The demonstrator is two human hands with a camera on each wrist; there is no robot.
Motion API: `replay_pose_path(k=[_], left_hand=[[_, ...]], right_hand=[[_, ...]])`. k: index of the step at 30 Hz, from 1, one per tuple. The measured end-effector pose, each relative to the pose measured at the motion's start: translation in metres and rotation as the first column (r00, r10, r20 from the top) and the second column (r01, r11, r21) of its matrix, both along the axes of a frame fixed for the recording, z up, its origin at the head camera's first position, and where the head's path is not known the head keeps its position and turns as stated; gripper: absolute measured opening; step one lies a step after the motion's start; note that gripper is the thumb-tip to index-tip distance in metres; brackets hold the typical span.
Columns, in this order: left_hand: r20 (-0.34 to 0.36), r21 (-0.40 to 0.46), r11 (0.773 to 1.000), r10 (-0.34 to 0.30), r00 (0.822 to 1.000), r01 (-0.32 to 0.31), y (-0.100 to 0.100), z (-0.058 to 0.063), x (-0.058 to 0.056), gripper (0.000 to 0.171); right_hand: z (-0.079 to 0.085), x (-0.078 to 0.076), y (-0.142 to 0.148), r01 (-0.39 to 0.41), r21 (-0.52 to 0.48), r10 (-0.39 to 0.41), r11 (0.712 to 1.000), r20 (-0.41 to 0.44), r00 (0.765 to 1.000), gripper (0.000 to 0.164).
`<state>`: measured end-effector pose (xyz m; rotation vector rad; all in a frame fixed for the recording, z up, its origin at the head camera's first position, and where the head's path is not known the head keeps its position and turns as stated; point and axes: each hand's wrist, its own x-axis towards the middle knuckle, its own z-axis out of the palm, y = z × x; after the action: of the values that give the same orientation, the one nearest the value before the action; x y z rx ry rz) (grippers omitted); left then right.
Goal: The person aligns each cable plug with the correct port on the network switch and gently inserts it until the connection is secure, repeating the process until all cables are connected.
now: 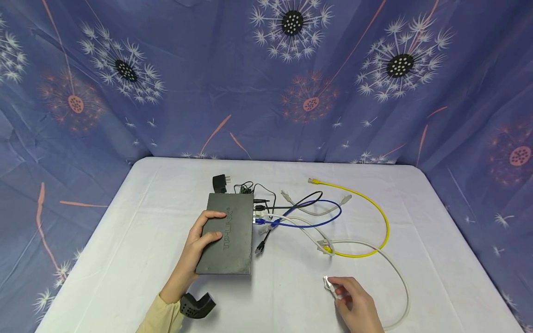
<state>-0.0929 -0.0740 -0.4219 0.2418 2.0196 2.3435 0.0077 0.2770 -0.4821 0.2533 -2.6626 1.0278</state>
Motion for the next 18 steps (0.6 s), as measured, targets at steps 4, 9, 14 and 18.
replay_pose_path(k=[4,9,14,18], left_hand=[[0.005,-0.001,1.0,-0.003,1.0,0.003,0.0,0.0,0.0,0.039],[0.008,-0.002,1.0,0.0,1.0,0.0,0.0,0.0,0.0,0.038],[0.008,-0.002,1.0,0.003,1.0,-0.003,0.0,-0.001,-0.001,0.039],[0.008,-0.005,1.0,0.006,1.0,-0.006,0.0,-0.002,-0.001,0.038]], right_hand=[[0.001,-0.002,0.0,-0.019,-0.056,0.014,0.998,-0.079,0.997,0.054],[0.005,-0.005,0.0,-0.048,-0.096,0.031,0.994,-0.172,0.985,0.052],[0.011,-0.009,-0.001,-0.066,-0.111,0.044,0.992,-0.194,0.98,0.054],[0.017,-0.009,-0.001,-0.071,-0.078,0.057,0.994,-0.167,0.984,0.053]])
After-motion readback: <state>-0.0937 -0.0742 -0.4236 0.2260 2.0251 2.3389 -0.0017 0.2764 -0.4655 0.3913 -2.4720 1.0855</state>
